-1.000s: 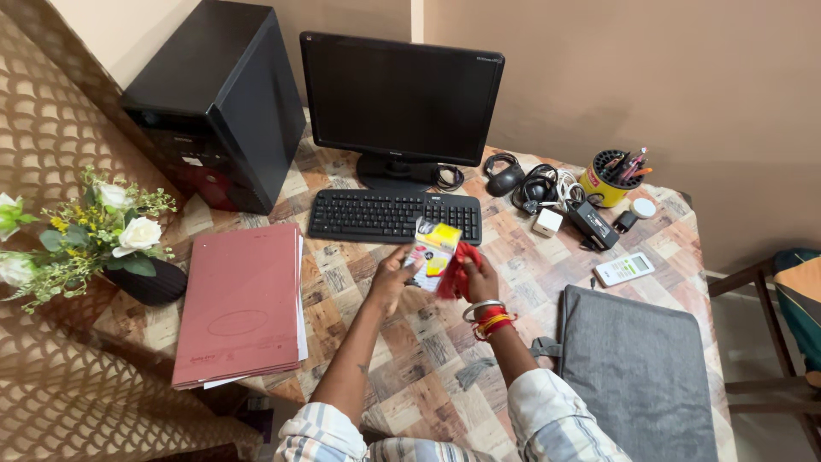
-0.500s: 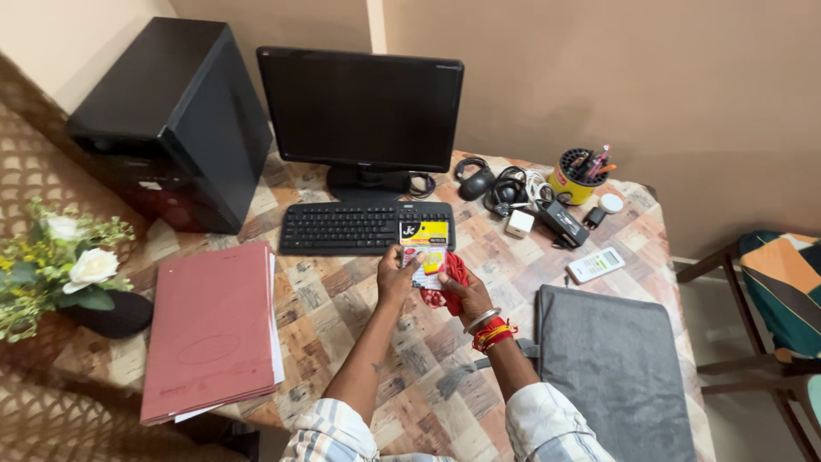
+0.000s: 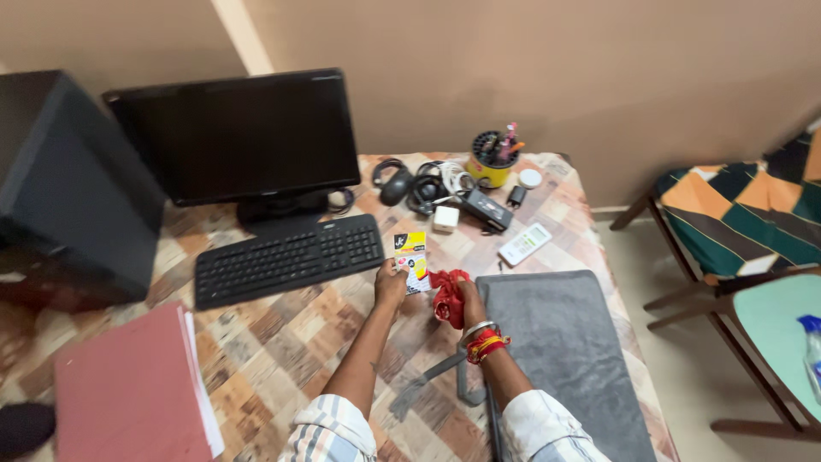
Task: The person cleans a computer desk using a red cloth. They wipe the keyboard, monitor, and computer tower, then proceed to wipe the covers of several pink and green folders on the desk.
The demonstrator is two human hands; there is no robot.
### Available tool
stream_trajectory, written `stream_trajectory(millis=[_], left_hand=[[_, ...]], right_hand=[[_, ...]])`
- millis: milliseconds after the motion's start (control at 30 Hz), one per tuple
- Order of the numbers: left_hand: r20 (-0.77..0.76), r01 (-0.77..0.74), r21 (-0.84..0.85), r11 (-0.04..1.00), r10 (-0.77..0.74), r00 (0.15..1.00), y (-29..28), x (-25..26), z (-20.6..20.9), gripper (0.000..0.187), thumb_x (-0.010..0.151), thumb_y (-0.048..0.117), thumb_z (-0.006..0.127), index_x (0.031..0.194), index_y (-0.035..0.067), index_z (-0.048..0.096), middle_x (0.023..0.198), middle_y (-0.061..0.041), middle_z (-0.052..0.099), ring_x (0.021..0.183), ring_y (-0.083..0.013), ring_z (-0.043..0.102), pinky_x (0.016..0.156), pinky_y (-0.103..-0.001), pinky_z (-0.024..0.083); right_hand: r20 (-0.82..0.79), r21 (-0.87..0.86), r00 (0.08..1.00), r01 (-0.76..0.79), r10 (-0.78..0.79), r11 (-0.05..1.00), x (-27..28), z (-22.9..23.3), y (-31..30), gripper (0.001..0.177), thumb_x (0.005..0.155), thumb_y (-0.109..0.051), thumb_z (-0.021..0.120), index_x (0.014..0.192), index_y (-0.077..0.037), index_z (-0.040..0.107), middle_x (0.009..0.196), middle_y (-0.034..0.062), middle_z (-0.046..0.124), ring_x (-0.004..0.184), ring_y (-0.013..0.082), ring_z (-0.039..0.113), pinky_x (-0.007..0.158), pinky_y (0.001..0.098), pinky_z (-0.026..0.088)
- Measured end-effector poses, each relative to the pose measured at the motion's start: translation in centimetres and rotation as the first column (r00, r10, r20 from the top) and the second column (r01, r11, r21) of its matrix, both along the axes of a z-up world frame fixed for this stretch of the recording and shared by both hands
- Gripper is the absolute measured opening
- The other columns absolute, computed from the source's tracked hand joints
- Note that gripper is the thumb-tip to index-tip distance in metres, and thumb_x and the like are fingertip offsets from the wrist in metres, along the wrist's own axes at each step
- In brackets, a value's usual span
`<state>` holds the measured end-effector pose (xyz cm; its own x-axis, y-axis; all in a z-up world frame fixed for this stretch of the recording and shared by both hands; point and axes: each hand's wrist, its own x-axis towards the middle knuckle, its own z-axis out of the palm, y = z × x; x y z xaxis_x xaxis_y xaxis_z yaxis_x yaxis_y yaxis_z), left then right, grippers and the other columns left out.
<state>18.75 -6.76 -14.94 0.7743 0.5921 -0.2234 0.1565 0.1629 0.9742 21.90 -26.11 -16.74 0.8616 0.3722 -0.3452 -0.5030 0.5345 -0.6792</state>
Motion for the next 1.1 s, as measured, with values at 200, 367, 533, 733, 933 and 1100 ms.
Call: stream_trajectory(millis=[200,367,533,733,933,1100], left_hand=[[-0.089,0.097,-0.098,0.99,-0.105,0.99,-5.2,5.4,2.7,0.028,0.096,0.016,0.066,0.122,0.009,0.065,0.101,-0.009,0.072,0.078,-0.0189,0.068,0.062,-0.041,0.058],[-0.112,0.081,-0.132,0.988,-0.096,0.989,-7.4,10.3,2.4,0.032,0.098,0.022,0.066,0.129,0.013,0.063,0.105,-0.007,0.072,0.084,-0.0195,0.073,0.062,-0.043,0.065],[-0.1,0.099,-0.129,0.987,-0.112,0.989,-8.8,14.5,-1.4,0.036,0.098,0.016,0.063,0.134,0.013,0.059,0.108,-0.01,0.073,0.086,-0.0234,0.075,0.062,-0.044,0.066],[0.0,0.136,-0.25,0.959,-0.14,0.99,-9.4,18.3,-3.8,0.051,0.099,0.018,0.061,0.146,0.013,0.044,0.119,-0.016,0.07,0.1,-0.0295,0.071,0.078,-0.044,0.061],[-0.445,0.352,0.435,0.829,-0.142,0.884,-8.8,17.5,-3.6,0.082,0.095,0.033,0.065,0.163,0.018,0.021,0.133,-0.028,0.063,0.12,-0.0435,0.062,0.102,-0.047,0.05],[-0.345,0.321,0.537,0.78,-0.145,0.927,-7.3,13.5,-3.6,0.077,0.094,0.035,0.066,0.159,0.017,0.029,0.14,-0.027,0.058,0.124,-0.0458,0.058,0.104,-0.049,0.048]], right_hand=[[0.205,-0.606,0.977,0.078,0.061,0.792,3.3,-1.5,-2.7,0.04,0.091,-0.008,0.061,0.129,0.001,0.054,0.103,0.0221,0.069,0.075,0.0326,0.068,0.067,0.0459,0.054],[0.391,-0.897,0.607,0.42,0.692,0.138,4.1,2.8,-5.7,0.054,0.085,-0.02,0.06,0.138,-0.015,0.054,0.153,0.0178,0.047,0.136,0.0416,0.044,0.108,0.0569,0.038],[0.133,-0.932,0.415,0.36,0.9,-0.028,4.7,2.8,-6.4,0.06,0.091,-0.029,0.058,0.148,-0.014,0.046,0.165,0.0129,0.027,0.151,0.0363,0.021,0.121,0.0578,0.016],[0.188,-0.929,0.397,0.369,0.898,0.031,5.2,1.4,-6.7,0.05,0.099,-0.032,0.053,0.146,-0.014,0.049,0.162,0.0132,0.034,0.151,0.0381,0.026,0.122,0.0547,0.019],[0.211,-0.917,0.39,0.397,0.897,0.043,5.5,0.2,-6.6,0.052,0.097,-0.027,0.054,0.147,-0.014,0.048,0.162,0.0131,0.034,0.151,0.038,0.027,0.121,0.0547,0.02],[0.126,-0.913,0.367,0.405,0.922,-0.036,6.0,-1.2,-6.7,0.057,0.094,-0.022,0.057,0.149,-0.017,0.045,0.164,0.0115,0.031,0.152,0.0369,0.025,0.122,0.053,0.02]])
